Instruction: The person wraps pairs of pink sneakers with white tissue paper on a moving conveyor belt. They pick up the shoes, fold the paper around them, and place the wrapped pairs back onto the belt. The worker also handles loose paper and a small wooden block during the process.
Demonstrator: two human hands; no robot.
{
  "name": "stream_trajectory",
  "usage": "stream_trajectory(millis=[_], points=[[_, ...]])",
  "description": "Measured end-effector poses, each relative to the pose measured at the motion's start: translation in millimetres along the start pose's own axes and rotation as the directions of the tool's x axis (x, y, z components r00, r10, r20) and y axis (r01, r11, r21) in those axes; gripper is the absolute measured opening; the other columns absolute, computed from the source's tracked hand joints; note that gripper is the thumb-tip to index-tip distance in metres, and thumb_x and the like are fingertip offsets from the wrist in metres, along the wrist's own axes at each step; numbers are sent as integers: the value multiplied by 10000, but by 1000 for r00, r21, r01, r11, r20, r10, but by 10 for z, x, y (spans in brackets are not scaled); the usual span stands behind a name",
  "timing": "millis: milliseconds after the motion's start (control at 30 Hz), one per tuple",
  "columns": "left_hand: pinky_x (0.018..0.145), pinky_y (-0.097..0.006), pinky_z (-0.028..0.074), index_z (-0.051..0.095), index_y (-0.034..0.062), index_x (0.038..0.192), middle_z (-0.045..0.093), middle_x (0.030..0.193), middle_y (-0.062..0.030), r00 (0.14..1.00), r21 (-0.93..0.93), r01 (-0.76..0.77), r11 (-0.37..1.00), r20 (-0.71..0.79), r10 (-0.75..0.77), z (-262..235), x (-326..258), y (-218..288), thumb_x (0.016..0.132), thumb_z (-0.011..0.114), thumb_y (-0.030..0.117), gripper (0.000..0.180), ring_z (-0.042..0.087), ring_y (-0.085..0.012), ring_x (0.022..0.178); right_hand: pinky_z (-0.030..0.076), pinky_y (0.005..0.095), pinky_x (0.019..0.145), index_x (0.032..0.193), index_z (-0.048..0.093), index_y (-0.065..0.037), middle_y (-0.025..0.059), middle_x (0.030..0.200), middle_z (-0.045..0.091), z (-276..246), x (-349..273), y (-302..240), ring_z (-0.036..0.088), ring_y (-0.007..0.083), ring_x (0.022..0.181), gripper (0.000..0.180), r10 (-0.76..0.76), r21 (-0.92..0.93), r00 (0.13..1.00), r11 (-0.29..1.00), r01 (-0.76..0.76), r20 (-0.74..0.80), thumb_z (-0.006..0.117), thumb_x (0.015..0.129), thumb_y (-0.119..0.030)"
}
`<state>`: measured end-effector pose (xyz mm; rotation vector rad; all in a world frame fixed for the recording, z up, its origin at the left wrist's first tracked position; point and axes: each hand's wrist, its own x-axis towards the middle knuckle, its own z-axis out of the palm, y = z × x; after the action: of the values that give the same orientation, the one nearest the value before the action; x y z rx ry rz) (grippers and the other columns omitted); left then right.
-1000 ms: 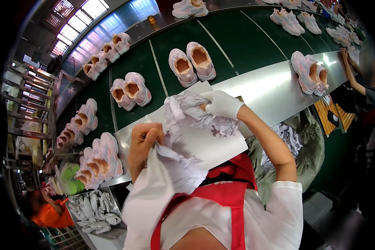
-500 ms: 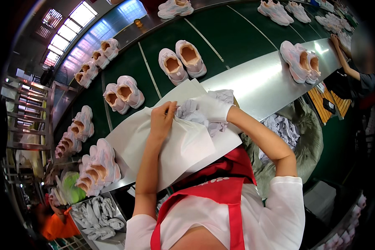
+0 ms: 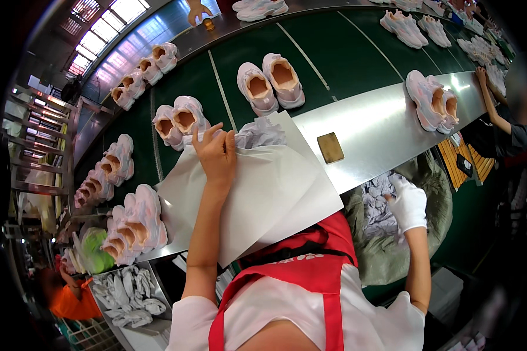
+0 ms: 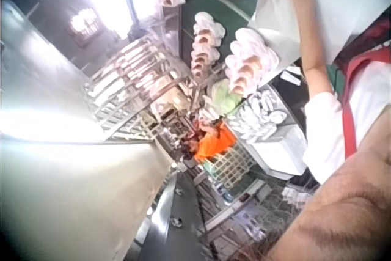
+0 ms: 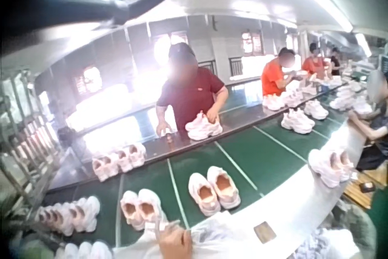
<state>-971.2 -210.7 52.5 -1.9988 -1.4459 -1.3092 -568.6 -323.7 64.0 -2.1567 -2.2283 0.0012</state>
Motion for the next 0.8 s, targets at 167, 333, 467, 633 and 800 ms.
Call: stream_trajectory(millis=[167,333,467,633,800], points=[[523,-375,417,514,65,689,549,579,-96,971,34,89,995,220,-95,-162,16,242,876,591,240,267,514,-303,515,485,405,828,1165,561,-30,172,954,646,-906,291,-1818,620,348,912,553,-328,511,831,670,539,-448,699,731,-343],[545,-334,419,553,33,868,545,714,-91,874,-290,449,845,337,-349,-635,175,355,816,660,182,190,517,-240,597,507,387,776,1273,494,-109,194,949,644,-194,892,-2409,636,352,845,692,-491,642,807,511,572,-329,748,679,-357],[622,-263,428,578,39,979,525,762,-32,784,-359,564,744,516,-346,-852,50,192,770,699,94,247,492,-104,699,513,357,765,1271,512,-171,207,958,644,-174,1112,-2322,639,355,843,694,-683,684,694,395,613,-227,765,643,-324],[622,-194,418,570,37,1055,536,795,-12,861,-355,508,785,178,-477,-970,11,329,786,673,25,289,491,-72,708,372,406,987,1335,413,-22,221,1264,495,-837,537,-2384,475,372,1162,911,-511,281,718,685,672,-472,808,597,-383],[631,-143,373,391,-6,1249,518,832,-11,703,-846,533,-4,445,-555,-1078,135,554,843,630,68,477,484,-36,734,314,358,1049,1356,391,-28,159,1319,459,-343,565,-2507,418,305,1248,946,-590,962,790,79,262,-166,824,596,-389]])
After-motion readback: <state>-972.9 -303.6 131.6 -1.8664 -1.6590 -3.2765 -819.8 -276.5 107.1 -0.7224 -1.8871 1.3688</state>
